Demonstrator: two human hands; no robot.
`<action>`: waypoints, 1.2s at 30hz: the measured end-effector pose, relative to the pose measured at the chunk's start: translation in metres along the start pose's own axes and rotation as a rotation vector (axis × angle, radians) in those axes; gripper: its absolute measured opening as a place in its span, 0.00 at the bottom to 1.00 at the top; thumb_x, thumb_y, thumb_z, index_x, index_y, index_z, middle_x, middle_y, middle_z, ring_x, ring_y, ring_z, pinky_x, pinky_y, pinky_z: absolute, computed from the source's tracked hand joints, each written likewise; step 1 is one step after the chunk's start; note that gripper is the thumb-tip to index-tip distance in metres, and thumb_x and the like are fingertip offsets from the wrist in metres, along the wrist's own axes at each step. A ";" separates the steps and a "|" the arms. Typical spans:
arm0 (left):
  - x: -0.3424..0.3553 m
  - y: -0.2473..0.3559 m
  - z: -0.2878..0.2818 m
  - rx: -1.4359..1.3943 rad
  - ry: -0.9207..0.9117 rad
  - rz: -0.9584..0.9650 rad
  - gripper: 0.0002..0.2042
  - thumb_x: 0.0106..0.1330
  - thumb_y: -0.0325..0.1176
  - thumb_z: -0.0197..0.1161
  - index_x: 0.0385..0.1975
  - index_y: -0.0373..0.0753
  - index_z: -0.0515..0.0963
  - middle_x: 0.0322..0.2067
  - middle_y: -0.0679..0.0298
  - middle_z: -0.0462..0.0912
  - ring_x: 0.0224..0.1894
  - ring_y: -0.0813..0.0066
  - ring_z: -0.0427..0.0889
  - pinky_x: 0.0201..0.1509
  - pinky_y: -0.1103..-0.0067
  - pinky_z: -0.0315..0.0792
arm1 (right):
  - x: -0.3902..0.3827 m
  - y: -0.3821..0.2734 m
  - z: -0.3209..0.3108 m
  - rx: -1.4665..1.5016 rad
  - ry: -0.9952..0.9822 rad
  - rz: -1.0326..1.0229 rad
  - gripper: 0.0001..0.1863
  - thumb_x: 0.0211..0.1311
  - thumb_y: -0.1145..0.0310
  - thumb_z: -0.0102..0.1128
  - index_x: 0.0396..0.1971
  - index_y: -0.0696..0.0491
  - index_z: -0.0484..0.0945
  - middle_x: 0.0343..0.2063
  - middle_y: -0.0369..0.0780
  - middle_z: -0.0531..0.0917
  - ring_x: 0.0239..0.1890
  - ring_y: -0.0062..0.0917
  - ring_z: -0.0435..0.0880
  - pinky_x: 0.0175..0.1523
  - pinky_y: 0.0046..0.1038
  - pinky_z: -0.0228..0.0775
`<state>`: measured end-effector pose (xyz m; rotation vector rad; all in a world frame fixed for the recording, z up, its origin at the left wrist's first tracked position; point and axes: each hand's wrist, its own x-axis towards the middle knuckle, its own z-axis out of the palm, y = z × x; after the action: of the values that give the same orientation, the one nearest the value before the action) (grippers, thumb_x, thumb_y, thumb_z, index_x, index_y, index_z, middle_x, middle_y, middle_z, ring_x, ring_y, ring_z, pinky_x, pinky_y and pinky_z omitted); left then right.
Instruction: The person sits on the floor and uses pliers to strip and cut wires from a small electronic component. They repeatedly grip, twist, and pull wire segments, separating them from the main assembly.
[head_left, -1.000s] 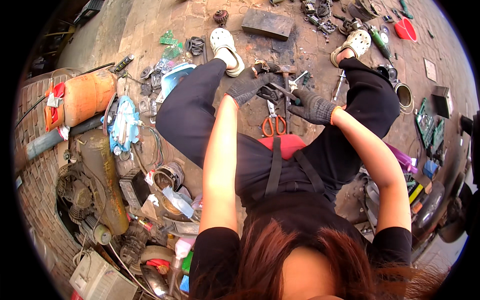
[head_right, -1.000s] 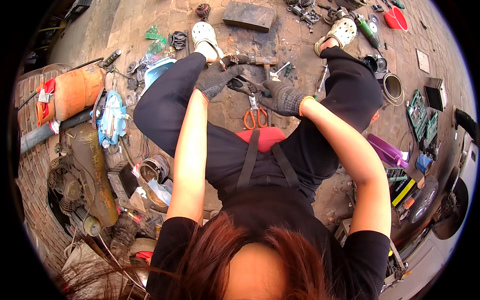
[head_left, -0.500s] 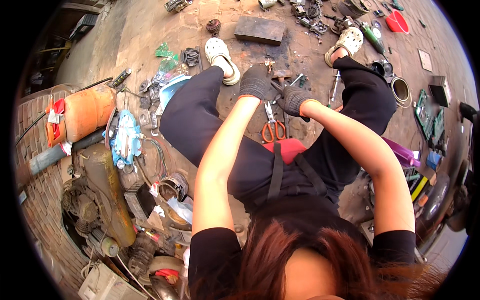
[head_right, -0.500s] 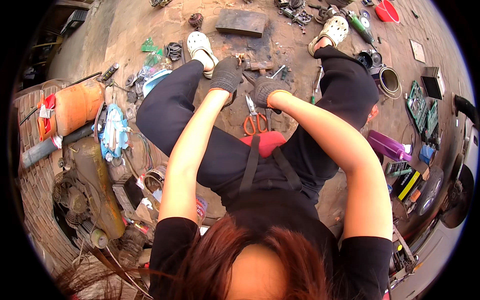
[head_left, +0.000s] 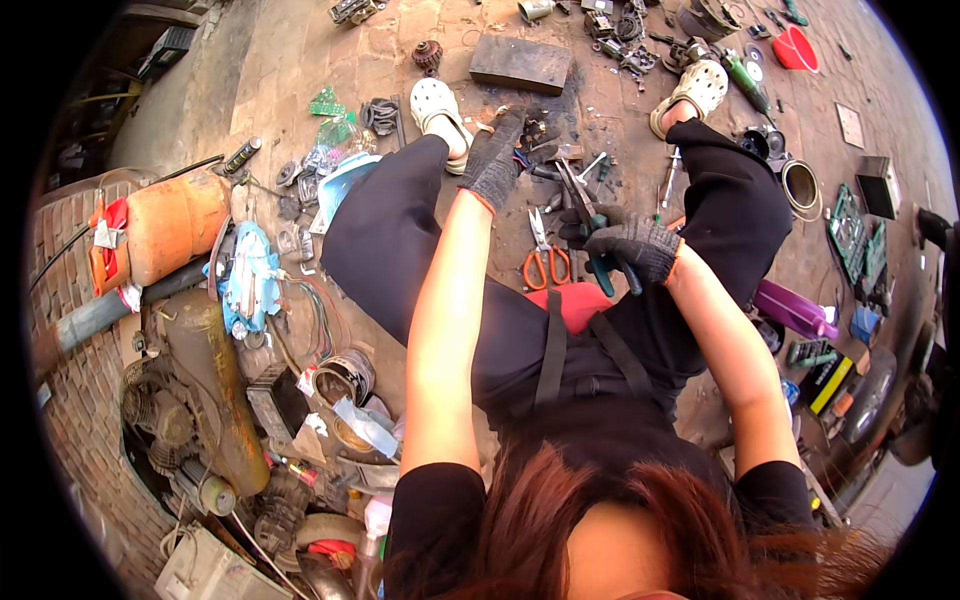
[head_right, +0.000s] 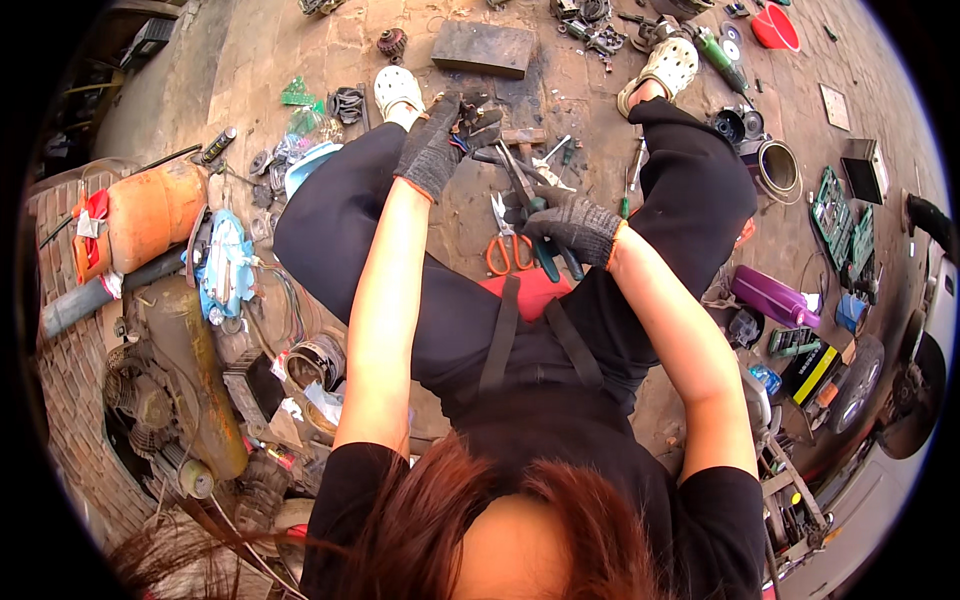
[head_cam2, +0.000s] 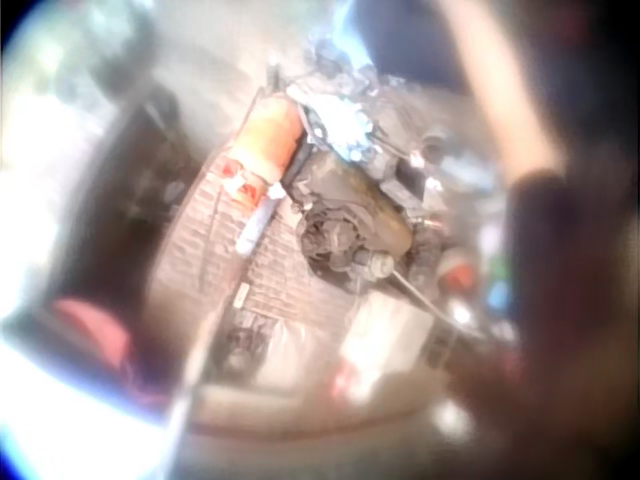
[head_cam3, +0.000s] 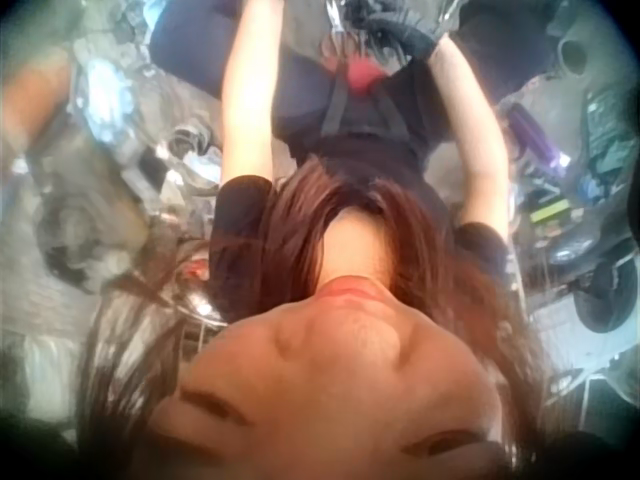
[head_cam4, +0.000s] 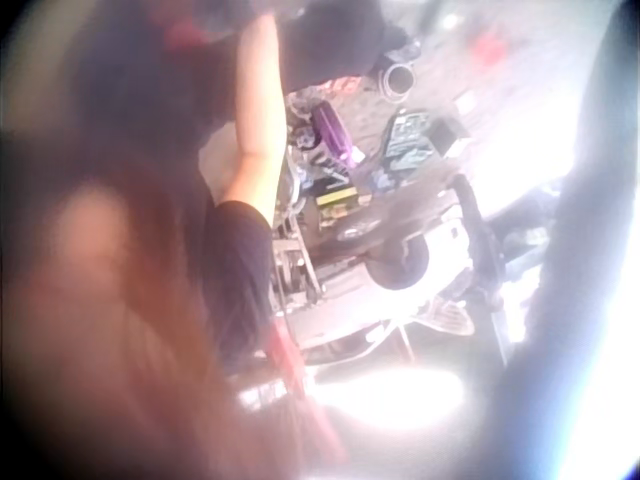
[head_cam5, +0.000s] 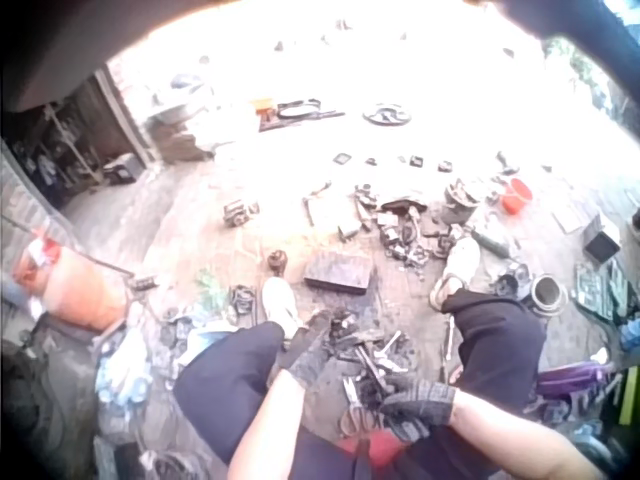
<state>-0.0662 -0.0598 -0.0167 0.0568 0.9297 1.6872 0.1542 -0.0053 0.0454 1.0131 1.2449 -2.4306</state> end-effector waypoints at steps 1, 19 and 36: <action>-0.001 -0.004 0.001 0.032 -0.004 0.001 0.14 0.69 0.35 0.54 0.46 0.31 0.73 0.43 0.54 0.80 0.40 0.59 0.82 0.41 0.68 0.81 | 0.000 0.001 0.001 -0.031 0.001 -0.008 0.23 0.50 0.77 0.56 0.50 0.55 0.73 0.33 0.36 0.78 0.30 0.19 0.77 0.32 0.22 0.73; -0.016 -0.005 0.023 0.657 0.124 -0.051 0.16 0.66 0.42 0.58 0.45 0.36 0.78 0.37 0.67 0.82 0.36 0.83 0.78 0.36 0.85 0.72 | 0.022 0.013 0.000 -0.690 0.326 -0.254 0.24 0.52 0.62 0.61 0.48 0.56 0.72 0.36 0.48 0.80 0.40 0.35 0.80 0.47 0.33 0.70; -0.007 -0.011 0.011 0.784 0.101 -0.029 0.15 0.67 0.41 0.57 0.45 0.37 0.78 0.33 0.67 0.81 0.31 0.83 0.78 0.31 0.86 0.72 | 0.040 0.038 -0.019 -0.905 0.318 -0.424 0.26 0.57 0.62 0.59 0.54 0.54 0.66 0.27 0.37 0.75 0.24 0.19 0.72 0.29 0.25 0.68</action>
<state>-0.0501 -0.0595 -0.0126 0.4803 1.6116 1.2179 0.1521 -0.0098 -0.0130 0.9003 2.5287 -1.5702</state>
